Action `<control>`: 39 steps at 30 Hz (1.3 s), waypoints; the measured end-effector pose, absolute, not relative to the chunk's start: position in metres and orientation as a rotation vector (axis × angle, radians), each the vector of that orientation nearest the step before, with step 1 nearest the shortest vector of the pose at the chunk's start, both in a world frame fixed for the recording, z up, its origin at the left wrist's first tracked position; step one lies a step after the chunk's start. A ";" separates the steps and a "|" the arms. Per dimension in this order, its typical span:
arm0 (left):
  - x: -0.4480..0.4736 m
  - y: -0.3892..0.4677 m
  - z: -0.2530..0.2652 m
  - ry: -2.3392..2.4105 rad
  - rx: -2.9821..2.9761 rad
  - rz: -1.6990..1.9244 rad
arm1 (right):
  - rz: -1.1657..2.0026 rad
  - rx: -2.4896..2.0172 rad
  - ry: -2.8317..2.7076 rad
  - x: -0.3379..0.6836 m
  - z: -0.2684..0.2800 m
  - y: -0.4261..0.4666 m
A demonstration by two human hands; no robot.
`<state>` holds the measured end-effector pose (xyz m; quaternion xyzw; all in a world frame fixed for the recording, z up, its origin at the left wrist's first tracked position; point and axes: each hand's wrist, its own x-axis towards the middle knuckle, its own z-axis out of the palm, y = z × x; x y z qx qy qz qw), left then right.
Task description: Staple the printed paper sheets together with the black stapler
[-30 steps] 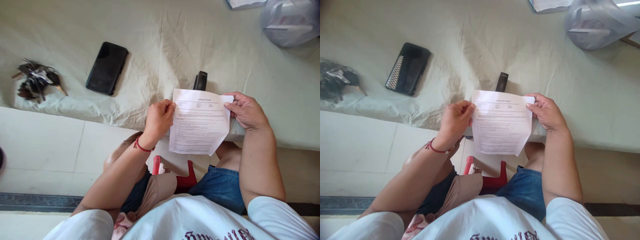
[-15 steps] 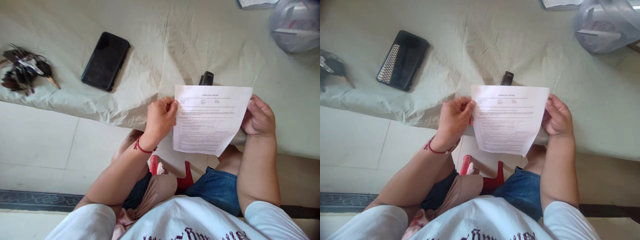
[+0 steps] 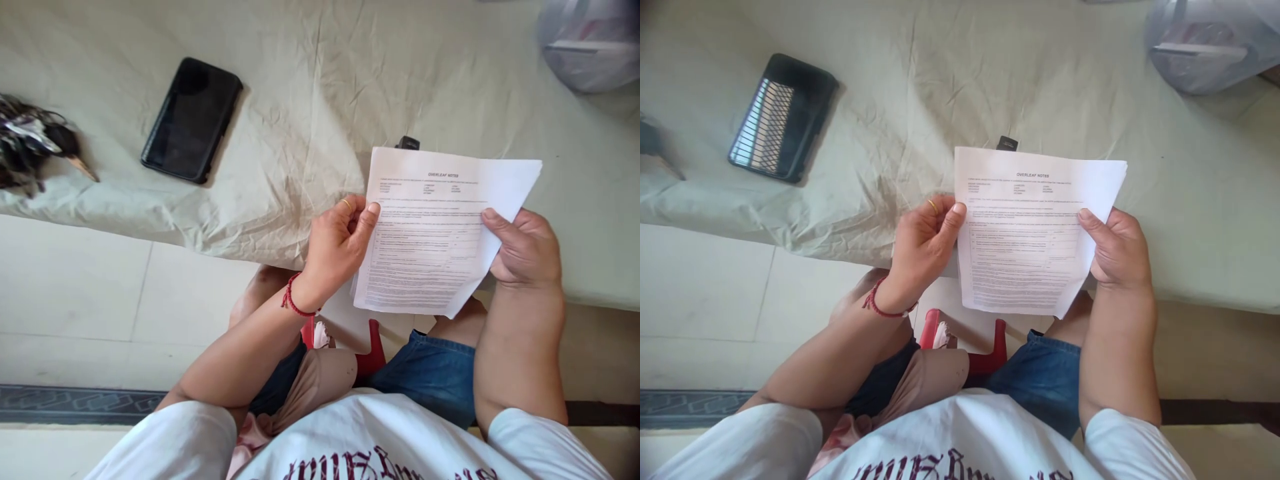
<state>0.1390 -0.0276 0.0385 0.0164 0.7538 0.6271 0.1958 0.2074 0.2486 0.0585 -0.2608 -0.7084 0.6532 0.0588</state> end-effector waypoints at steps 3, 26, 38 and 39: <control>0.142 -0.030 0.039 1.956 0.119 1.753 | 1.967 -0.942 -2.061 0.221 0.062 0.243; 0.261 -0.075 0.007 1.062 -0.427 2.072 | 2.121 -1.099 -2.166 0.291 0.046 0.188; 0.264 -0.087 -0.004 0.731 -0.525 1.916 | 2.068 -1.275 -1.887 0.332 0.036 0.177; 0.266 -0.089 -0.004 0.724 -0.501 1.869 | 2.088 -1.258 -1.868 0.332 0.037 0.176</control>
